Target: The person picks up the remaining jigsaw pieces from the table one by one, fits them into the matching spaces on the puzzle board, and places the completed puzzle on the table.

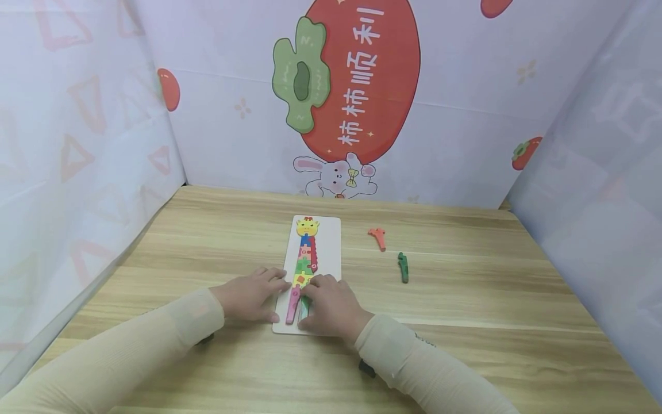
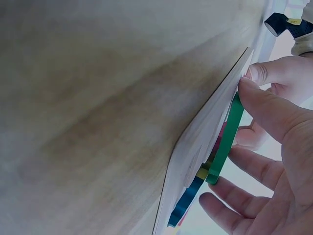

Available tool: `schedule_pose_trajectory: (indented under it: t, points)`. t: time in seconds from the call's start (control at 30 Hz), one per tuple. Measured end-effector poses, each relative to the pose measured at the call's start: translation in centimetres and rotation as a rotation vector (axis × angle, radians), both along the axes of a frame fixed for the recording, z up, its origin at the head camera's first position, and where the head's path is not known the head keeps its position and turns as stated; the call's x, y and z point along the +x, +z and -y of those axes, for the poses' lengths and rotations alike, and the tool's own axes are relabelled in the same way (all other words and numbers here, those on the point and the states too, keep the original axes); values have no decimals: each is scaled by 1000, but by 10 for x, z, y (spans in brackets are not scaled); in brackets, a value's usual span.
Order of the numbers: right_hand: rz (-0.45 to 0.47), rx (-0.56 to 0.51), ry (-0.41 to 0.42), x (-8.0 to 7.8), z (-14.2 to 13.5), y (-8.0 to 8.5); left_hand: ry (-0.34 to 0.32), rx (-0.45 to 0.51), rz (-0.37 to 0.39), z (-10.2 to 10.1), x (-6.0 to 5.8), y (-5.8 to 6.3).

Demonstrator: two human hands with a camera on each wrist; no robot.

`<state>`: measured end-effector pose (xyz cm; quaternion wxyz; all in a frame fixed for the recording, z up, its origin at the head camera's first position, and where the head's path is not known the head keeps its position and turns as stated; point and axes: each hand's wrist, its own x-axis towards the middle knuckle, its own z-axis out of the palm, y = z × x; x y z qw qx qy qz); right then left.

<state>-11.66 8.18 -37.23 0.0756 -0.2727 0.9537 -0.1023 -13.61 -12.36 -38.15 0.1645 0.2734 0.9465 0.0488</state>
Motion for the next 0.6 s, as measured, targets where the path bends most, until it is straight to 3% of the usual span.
schedule_pose_trajectory:
  t: [0.33, 0.6]
  points:
    - [26, 26, 4, 0, 2, 4, 9, -3, 5, -1, 2, 2]
    - [-4, 35, 18, 2, 3, 3, -5, -4, -3, -1, 1, 2]
